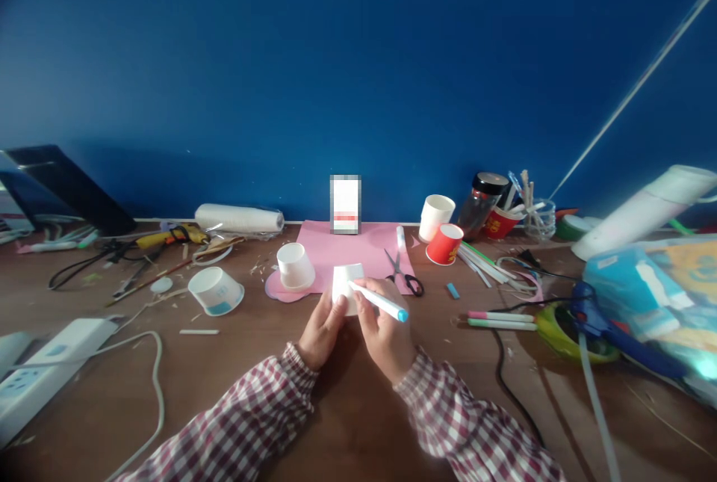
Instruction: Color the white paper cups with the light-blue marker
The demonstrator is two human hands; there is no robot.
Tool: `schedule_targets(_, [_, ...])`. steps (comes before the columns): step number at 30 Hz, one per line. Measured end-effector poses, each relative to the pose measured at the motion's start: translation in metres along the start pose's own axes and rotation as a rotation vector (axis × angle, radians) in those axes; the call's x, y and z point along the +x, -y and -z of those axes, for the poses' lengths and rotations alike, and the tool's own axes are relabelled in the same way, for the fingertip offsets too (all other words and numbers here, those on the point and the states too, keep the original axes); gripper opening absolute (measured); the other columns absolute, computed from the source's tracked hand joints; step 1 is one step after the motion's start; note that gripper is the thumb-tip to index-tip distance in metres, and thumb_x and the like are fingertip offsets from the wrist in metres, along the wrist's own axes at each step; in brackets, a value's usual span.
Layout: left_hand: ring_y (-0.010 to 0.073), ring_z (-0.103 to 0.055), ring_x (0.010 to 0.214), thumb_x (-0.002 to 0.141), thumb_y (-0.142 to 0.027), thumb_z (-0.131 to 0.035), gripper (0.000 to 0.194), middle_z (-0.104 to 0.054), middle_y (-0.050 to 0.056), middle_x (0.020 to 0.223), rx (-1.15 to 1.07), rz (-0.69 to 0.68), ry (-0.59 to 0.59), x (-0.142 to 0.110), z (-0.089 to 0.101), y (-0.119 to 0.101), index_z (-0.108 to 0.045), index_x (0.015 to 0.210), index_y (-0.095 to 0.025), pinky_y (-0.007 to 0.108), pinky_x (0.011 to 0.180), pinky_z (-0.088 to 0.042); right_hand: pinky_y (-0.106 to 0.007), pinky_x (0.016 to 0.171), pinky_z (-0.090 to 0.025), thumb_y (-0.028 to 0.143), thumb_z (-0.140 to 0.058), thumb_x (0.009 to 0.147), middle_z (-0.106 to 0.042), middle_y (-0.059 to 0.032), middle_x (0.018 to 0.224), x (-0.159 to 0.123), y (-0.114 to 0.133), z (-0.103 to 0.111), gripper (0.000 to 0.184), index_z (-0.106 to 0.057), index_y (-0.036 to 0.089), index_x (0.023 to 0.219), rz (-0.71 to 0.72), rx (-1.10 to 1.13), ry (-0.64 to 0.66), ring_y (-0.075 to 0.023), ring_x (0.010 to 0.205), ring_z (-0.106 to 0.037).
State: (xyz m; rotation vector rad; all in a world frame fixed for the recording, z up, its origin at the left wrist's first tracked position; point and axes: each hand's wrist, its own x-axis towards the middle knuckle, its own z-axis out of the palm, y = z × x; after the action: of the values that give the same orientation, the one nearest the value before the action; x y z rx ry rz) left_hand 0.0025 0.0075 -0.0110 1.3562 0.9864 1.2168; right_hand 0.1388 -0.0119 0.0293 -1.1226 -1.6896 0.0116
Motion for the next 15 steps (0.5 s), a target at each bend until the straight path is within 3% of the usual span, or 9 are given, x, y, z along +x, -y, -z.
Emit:
schedule_targets(6, [0.0288,-0.056,0.116,0.088,-0.062,-0.051,0.051,-0.066,0.011,0.108,-0.008,0.015,-0.016,0.0015,-0.001,-0.0007,-0.06,0.106,-0.016,0.042,0.104,-0.04,-0.04,0.08,-0.057,0.024,-0.051,0.098,-0.072,-0.0087,0.092,-0.0009,0.0009,-0.0002,0.015,-0.062,0.02,0.106,0.039,-0.027,0.016,-0.0235,0.088,-0.068])
schedule_targets(15, [0.0281,-0.058,0.112,0.084,-0.062,-0.057,0.054,-0.067,0.011,0.113,-0.069,0.029,-0.024,0.0002,-0.0021,-0.0074,-0.06,0.112,-0.016,0.04,0.101,-0.042,-0.038,0.076,-0.057,0.025,-0.048,0.099,-0.071,-0.009,0.09,0.0011,0.0014,-0.0001,0.017,-0.063,0.019,0.104,0.004,-0.025,0.009,-0.0235,0.085,-0.069])
